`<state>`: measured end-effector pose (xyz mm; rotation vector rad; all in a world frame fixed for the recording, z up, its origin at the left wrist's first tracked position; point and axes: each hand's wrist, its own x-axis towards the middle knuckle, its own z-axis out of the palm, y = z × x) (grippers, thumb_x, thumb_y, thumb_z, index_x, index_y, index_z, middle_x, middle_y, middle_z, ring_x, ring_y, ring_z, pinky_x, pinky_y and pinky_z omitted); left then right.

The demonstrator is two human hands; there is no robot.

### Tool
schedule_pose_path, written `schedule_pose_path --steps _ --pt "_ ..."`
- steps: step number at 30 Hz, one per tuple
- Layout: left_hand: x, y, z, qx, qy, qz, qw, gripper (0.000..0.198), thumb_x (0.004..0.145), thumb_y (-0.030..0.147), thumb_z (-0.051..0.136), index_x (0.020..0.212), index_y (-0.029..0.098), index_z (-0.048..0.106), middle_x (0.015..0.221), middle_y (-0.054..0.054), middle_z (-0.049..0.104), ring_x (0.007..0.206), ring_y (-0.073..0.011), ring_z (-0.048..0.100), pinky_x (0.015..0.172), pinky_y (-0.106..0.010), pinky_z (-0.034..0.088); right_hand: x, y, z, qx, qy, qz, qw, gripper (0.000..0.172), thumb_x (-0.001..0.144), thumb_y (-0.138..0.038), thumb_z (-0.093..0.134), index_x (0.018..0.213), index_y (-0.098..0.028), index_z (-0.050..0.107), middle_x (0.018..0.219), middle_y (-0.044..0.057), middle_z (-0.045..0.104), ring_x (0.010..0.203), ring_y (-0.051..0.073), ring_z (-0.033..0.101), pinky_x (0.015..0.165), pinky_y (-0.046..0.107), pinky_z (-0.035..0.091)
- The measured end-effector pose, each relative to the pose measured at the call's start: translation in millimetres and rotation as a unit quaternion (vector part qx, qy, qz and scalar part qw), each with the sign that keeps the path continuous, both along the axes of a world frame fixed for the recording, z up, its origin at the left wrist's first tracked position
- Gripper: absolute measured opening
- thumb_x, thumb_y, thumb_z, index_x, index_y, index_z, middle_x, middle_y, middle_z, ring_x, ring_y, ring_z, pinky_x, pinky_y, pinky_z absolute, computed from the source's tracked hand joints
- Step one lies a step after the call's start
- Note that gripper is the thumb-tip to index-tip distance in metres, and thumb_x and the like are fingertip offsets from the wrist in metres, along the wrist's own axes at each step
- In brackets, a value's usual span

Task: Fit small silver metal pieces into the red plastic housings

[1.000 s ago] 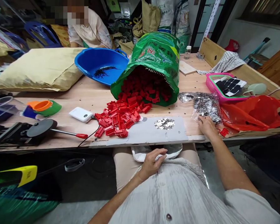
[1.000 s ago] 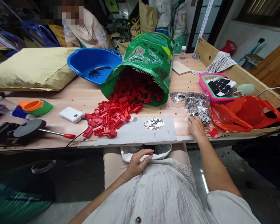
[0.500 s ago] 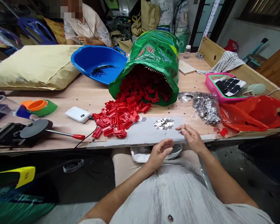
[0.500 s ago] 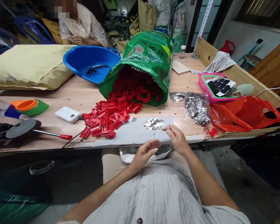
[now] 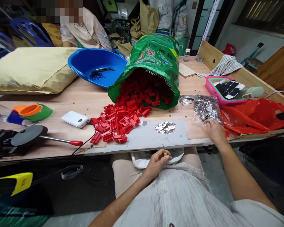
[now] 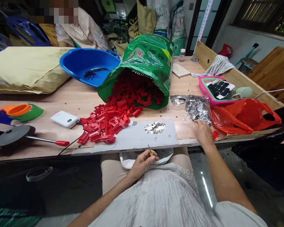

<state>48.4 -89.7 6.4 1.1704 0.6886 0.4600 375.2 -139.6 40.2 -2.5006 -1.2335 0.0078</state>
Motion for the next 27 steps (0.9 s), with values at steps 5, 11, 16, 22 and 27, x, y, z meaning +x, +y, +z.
schedule_pose_path --steps 5,11,16,22,27 --pt "-12 0 -5.3 -0.009 0.033 0.028 0.999 0.033 0.080 0.046 0.067 0.091 0.016 0.062 0.084 -0.006 0.071 0.081 -0.0173 0.063 0.075 -0.027 0.043 27 20 -4.0 -0.162 -0.149 0.047 0.974 0.039 0.093 -0.017 0.039 0.119 -0.014 0.068 0.102 0.017 0.064 0.094 0.027 0.058 0.082 0.037 0.043" --pt "-18 2 -11.1 -0.010 0.037 0.056 0.998 0.034 0.079 0.048 0.067 0.092 0.017 0.061 0.084 -0.005 0.072 0.080 -0.0171 0.063 0.074 -0.027 0.044 23 45 -6.6 -0.165 -0.170 0.082 0.968 0.040 0.094 -0.024 0.044 0.130 -0.022 0.061 0.116 0.015 0.061 0.101 0.028 0.053 0.084 0.037 0.040" --pt "-24 4 -19.0 -0.013 0.037 0.063 0.997 0.033 0.079 0.046 0.068 0.090 0.017 0.061 0.083 -0.005 0.071 0.081 -0.0176 0.063 0.078 -0.029 0.045 38 42 2.0 -0.209 -0.203 0.024 0.956 0.045 0.090 -0.037 0.056 0.131 -0.018 0.056 0.123 0.018 0.059 0.109 0.034 0.052 0.086 0.043 0.038" --pt "-25 7 -23.6 -0.016 0.035 0.078 0.996 0.035 0.078 0.048 0.069 0.091 0.017 0.061 0.081 -0.004 0.071 0.075 -0.0157 0.061 0.073 -0.027 0.043 55 26 9.1 -0.239 -0.241 0.014 0.941 0.039 0.089 -0.031 0.054 0.120 -0.008 0.059 0.118 0.023 0.061 0.107 0.036 0.055 0.087 0.046 0.035" --pt "-24 6 -24.4 -0.019 0.030 0.075 0.997 0.033 0.078 0.046 0.070 0.089 0.016 0.062 0.079 -0.004 0.070 0.074 -0.0148 0.060 0.072 -0.026 0.042 52 31 8.8 -0.254 -0.211 0.005 0.944 0.035 0.089 -0.022 0.048 0.117 -0.008 0.063 0.116 0.023 0.063 0.107 0.035 0.057 0.088 0.046 0.036"
